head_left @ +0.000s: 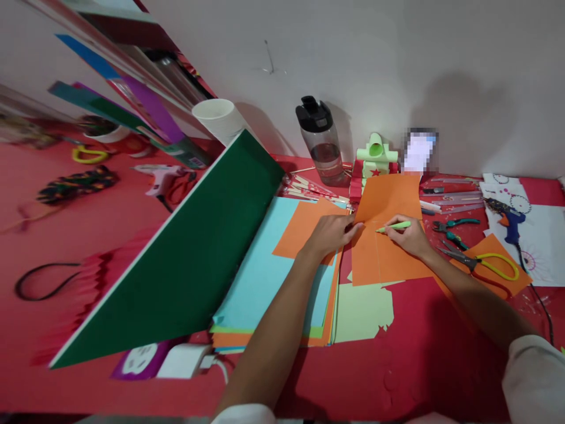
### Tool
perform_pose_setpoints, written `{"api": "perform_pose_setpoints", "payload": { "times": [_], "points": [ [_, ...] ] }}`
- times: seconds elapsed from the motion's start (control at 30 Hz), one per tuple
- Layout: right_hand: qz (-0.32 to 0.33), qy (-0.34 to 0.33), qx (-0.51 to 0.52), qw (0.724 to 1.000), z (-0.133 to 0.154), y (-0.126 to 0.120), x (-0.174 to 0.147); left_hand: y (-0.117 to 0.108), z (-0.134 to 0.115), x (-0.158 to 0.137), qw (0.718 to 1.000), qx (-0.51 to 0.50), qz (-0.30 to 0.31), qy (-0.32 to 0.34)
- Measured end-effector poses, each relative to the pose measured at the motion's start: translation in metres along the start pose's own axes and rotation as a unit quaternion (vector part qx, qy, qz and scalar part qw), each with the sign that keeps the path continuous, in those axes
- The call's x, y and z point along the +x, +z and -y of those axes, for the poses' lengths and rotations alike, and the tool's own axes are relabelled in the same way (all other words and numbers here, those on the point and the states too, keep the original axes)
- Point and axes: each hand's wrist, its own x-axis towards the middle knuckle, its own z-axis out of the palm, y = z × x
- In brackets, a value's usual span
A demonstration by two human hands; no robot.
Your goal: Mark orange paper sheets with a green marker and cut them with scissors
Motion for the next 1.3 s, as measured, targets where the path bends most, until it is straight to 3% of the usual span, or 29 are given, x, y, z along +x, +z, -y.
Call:
{"api": "perform_pose_setpoints", "payload": {
  "times": [0.43, 0.6, 0.87, 0.93, 1.13, 1.2, 1.3],
  "points": [
    [0.001, 0.000, 0.016, 1.000, -0.004, 0.000, 0.001, 0.004, 0.004, 0.001, 1.000, 0.001, -0.007, 0.013],
    [-0.024, 0.000, 0.063, 0.998, -0.001, -0.002, 0.001, -0.002, -0.001, 0.001, 0.999, -0.044, -0.013, -0.004],
    [-0.076, -0.031, 0.100, 0.992, 0.003, -0.002, -0.003, -0.028, -0.021, -0.005, 0.950, -0.245, -0.193, -0.008],
    [-0.115, -0.043, 0.103, 0.987, 0.007, -0.006, -0.004, -0.032, -0.025, -0.004, 0.948, -0.265, -0.174, 0.015],
    [-0.248, -0.094, 0.114, 0.957, 0.031, -0.038, -0.020, -0.031, -0.035, 0.001, 0.956, -0.271, -0.026, 0.107],
    [-0.256, -0.091, 0.095, 0.958, 0.039, -0.051, -0.029, -0.030, -0.040, 0.000, 0.948, -0.297, 0.011, 0.114],
    [-0.197, -0.094, 0.052, 0.974, 0.053, -0.066, -0.039, -0.030, -0.048, -0.001, 0.930, -0.341, 0.061, 0.121]
  ]
}}
